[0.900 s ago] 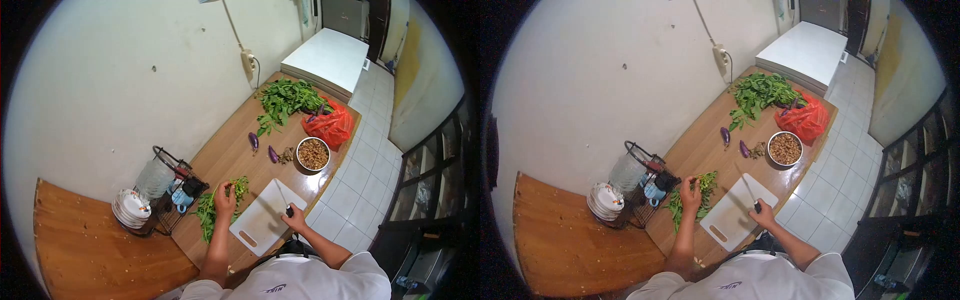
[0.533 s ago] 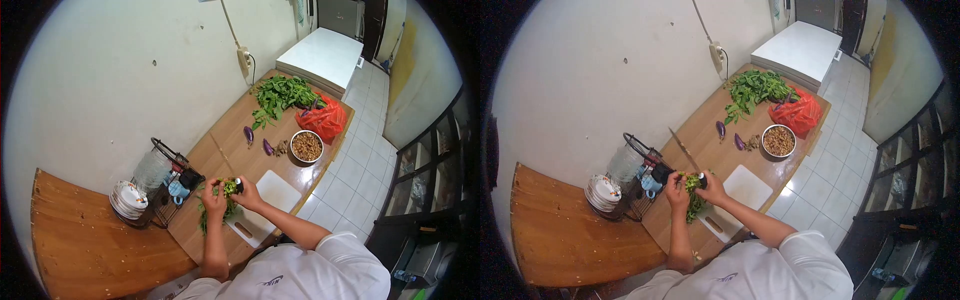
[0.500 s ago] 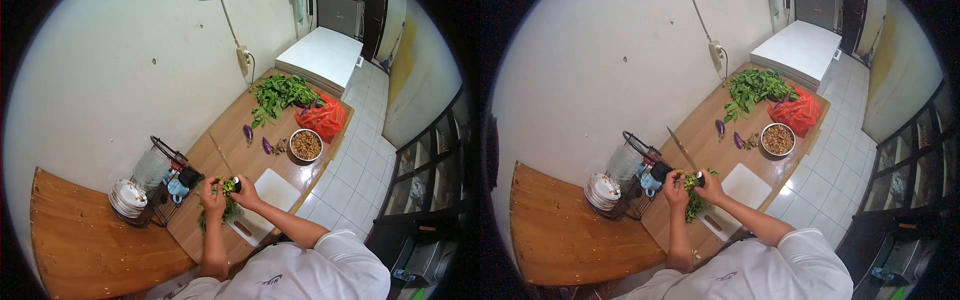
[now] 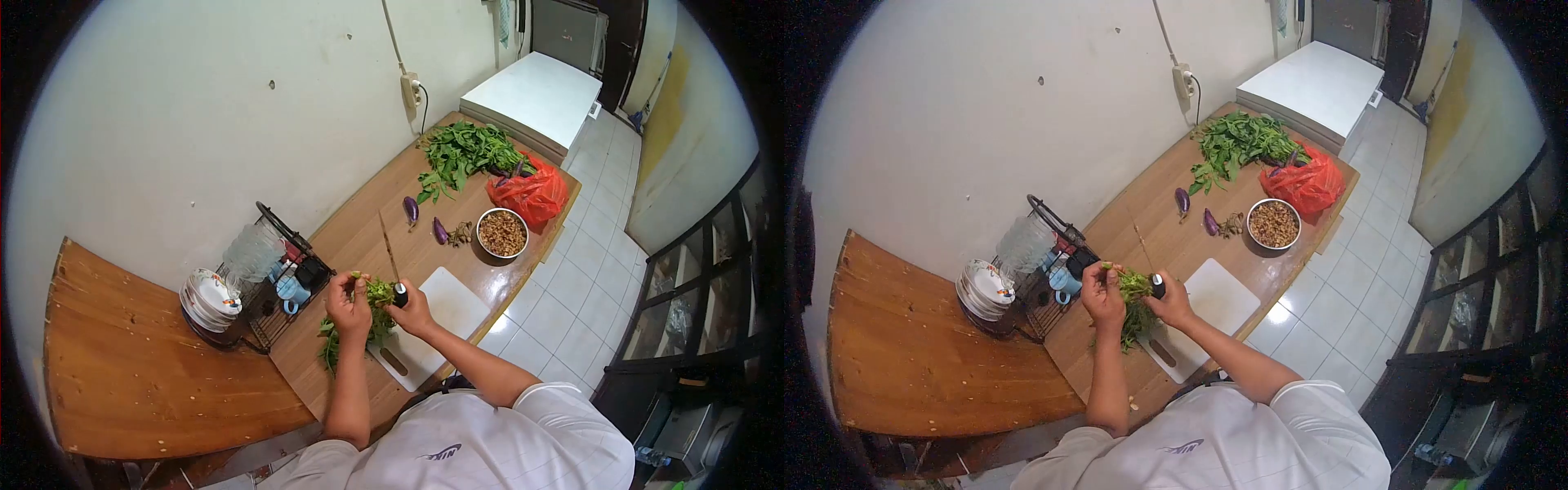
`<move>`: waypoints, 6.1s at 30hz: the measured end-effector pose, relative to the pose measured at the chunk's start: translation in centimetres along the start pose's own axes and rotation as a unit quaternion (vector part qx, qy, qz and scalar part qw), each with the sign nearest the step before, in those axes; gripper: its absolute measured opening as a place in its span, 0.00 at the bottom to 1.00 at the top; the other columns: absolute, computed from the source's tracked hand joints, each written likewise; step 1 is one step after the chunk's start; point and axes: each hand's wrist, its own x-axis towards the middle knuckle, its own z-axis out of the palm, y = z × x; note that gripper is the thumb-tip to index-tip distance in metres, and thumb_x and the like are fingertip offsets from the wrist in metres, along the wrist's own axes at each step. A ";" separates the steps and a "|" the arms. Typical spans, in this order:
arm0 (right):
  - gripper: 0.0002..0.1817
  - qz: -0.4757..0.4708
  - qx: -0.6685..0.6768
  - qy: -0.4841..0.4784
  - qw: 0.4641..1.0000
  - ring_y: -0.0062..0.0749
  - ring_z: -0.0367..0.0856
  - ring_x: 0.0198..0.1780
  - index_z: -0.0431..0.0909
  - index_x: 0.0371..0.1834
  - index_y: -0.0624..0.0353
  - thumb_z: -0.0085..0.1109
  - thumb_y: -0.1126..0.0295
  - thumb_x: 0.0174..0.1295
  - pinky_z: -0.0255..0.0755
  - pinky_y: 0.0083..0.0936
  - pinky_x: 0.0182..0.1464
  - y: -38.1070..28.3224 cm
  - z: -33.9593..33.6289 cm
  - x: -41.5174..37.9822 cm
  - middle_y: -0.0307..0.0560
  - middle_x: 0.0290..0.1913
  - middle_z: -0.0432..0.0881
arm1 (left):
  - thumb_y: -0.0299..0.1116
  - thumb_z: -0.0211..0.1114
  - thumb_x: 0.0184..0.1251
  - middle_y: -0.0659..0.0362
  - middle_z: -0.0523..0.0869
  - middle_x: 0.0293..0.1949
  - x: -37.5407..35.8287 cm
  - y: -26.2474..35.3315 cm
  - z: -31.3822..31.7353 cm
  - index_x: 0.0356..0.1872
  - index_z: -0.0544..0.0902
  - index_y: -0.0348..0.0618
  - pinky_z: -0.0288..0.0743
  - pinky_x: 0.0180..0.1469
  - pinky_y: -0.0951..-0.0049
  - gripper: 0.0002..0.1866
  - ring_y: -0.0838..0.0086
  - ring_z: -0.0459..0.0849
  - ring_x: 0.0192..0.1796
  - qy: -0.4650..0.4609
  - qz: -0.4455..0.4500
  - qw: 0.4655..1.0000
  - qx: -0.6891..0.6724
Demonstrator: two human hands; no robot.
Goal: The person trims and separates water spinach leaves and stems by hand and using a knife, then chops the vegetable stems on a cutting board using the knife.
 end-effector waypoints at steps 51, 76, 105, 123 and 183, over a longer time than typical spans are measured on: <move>0.23 0.020 -0.073 -0.141 0.987 0.39 0.79 0.39 0.73 0.50 0.61 0.67 0.80 0.48 0.74 0.32 0.47 10.3 5.6 11.8 0.51 0.36 0.79 | 0.40 0.59 0.79 0.62 0.72 0.34 7.7 15.9 -5.2 0.49 0.70 0.41 0.56 0.21 0.84 0.13 0.82 0.66 0.25 0.318 0.344 0.881 -0.060; 0.23 0.135 -0.047 -0.116 0.983 0.31 0.83 0.28 0.75 0.58 0.61 0.71 0.72 0.60 0.81 0.28 0.32 20.5 1.5 12.5 0.44 0.35 0.84 | 0.33 0.58 0.76 0.60 0.85 0.30 3.4 3.6 -4.6 0.50 0.77 0.44 0.74 0.35 0.73 0.08 0.77 0.81 0.33 -0.059 -0.266 0.961 0.044; 0.29 0.326 -0.195 -0.179 0.907 0.44 0.88 0.43 0.84 0.53 0.57 0.61 0.42 0.65 0.80 0.38 0.46 14.5 -0.7 9.0 0.54 0.43 0.89 | 0.38 0.63 0.75 0.59 0.88 0.32 -4.0 -1.9 -7.2 0.45 0.79 0.41 0.71 0.37 0.75 0.10 0.80 0.80 0.33 0.023 -0.263 0.938 0.223; 0.24 0.325 -0.295 -0.061 0.897 0.63 0.81 0.55 0.74 0.51 0.70 0.63 0.63 0.56 0.77 0.47 0.58 19.6 0.2 1.4 0.72 0.52 0.80 | 0.25 0.68 0.70 0.51 0.89 0.37 -3.3 9.5 -8.1 0.40 0.80 0.33 0.80 0.46 0.74 0.06 0.74 0.86 0.41 0.103 -0.126 0.976 0.143; 0.26 0.106 0.368 0.026 0.923 0.22 0.55 0.28 0.59 0.24 0.48 0.45 0.45 0.77 0.54 0.21 0.28 -11.2 -15.3 -2.0 0.33 0.26 0.56 | 0.37 0.61 0.77 0.53 0.82 0.39 -11.9 -3.4 -16.0 0.42 0.86 0.36 0.72 0.48 0.66 0.13 0.63 0.81 0.44 0.007 -0.153 0.915 0.372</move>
